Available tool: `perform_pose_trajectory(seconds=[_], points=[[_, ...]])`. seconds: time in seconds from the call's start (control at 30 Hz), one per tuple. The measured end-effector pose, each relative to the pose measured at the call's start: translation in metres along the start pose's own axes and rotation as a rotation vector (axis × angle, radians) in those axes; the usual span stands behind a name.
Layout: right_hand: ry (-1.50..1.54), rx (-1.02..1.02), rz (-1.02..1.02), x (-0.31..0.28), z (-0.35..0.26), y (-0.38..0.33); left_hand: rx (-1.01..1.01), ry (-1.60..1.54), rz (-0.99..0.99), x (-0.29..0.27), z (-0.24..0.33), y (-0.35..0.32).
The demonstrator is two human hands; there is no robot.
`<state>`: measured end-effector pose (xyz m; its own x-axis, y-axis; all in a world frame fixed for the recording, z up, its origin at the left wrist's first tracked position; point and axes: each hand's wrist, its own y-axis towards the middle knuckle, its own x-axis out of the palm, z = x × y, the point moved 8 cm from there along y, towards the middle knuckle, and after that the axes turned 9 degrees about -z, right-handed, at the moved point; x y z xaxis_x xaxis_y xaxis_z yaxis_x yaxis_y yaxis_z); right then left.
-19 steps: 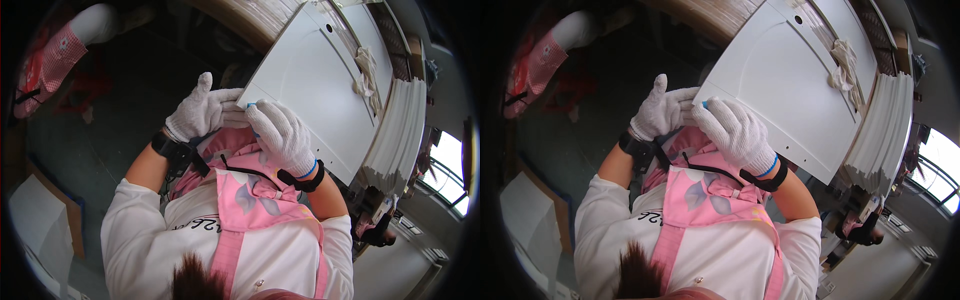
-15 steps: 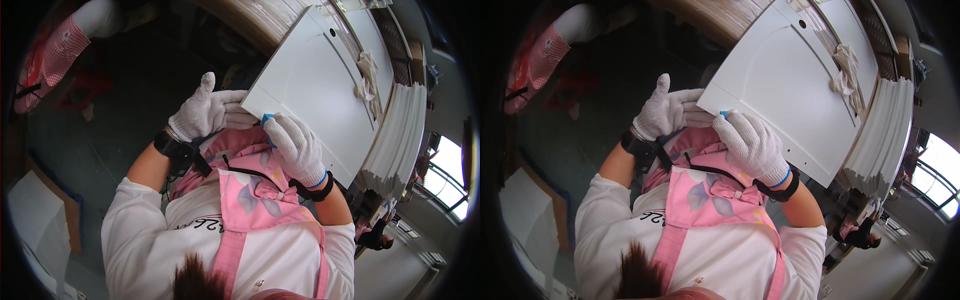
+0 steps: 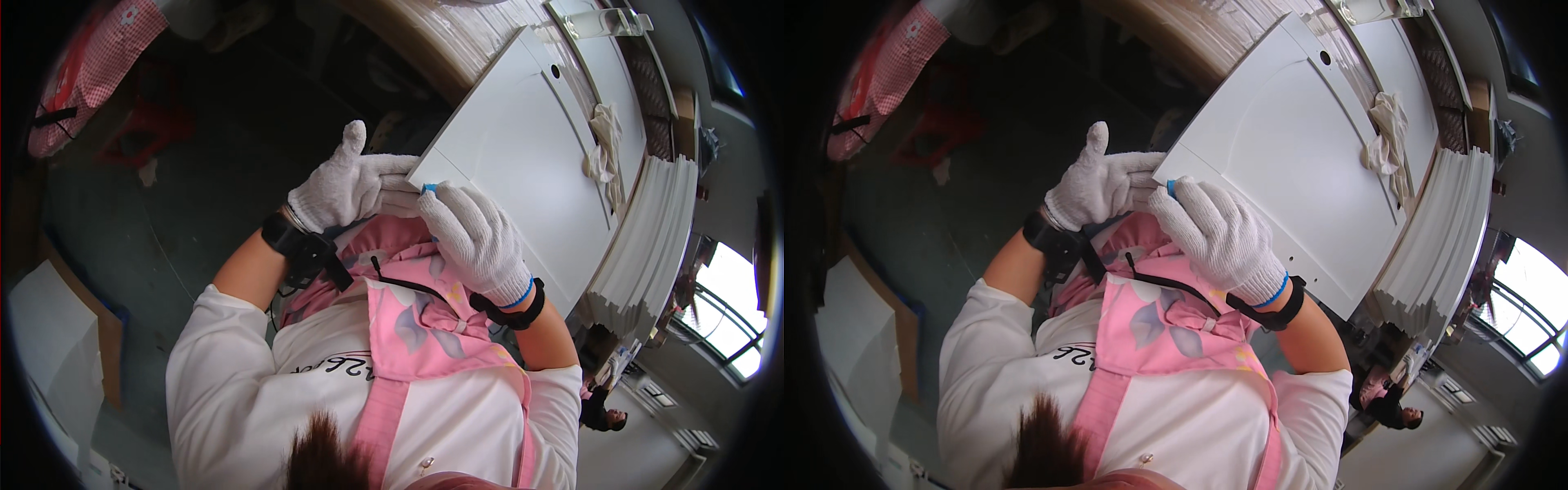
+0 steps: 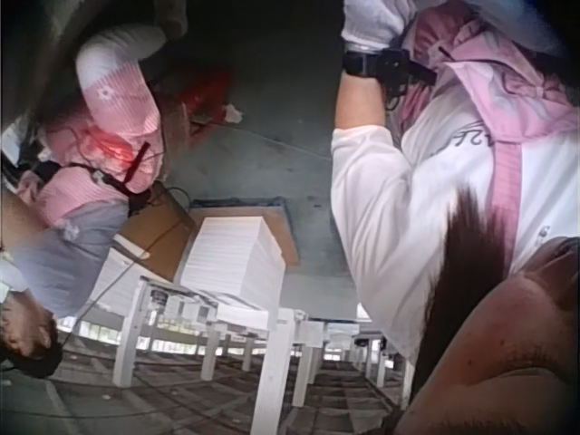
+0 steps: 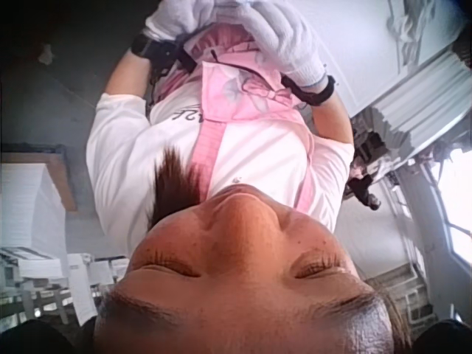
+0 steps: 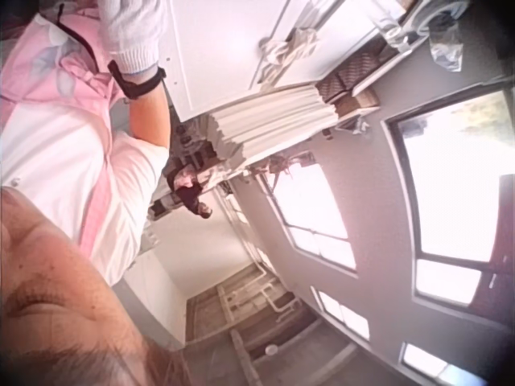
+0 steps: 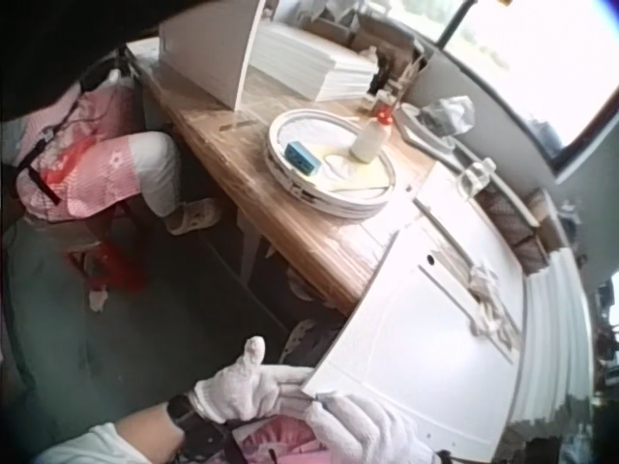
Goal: Cleaning, scraping, and wiping residue from white cabinet door panels at a workbench.
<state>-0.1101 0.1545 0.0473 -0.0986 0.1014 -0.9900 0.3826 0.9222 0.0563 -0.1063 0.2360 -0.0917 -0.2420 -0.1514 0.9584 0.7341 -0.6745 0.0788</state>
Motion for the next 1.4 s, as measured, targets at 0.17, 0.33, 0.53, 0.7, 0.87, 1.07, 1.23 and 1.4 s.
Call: perform_pose_trajectory(seconds=[0.17,0.33,0.53,0.7,0.87,1.07,1.23,1.4], points=[[0.033,-0.009,-0.027,-0.002,-0.006,0.026,0.003,-0.004,-0.017,-0.002,0.0,-0.002],[0.01,-0.007,-0.095,-0.001,-0.01,0.02,0.007,-0.033,0.024,-0.007,0.0,-0.006],[-0.021,0.002,-0.038,-0.004,-0.016,0.02,-0.027,0.026,-0.015,-0.002,0.004,-0.009],[-0.07,0.056,0.03,-0.001,-0.019,0.025,-0.013,-0.02,0.11,-0.03,-0.003,-0.015],[-0.102,0.223,0.026,-0.001,-0.008,-0.044,-0.019,0.076,0.123,-0.015,0.004,-0.013],[-0.046,0.509,0.108,-0.008,-0.001,-0.133,-0.029,0.069,0.159,-0.022,0.008,-0.012],[-0.101,0.459,0.334,-0.004,-0.016,-0.117,-0.016,0.135,0.171,-0.027,0.017,-0.009],[-0.073,0.537,0.346,0.001,-0.012,-0.128,-0.033,0.262,0.267,-0.022,0.024,-0.016]])
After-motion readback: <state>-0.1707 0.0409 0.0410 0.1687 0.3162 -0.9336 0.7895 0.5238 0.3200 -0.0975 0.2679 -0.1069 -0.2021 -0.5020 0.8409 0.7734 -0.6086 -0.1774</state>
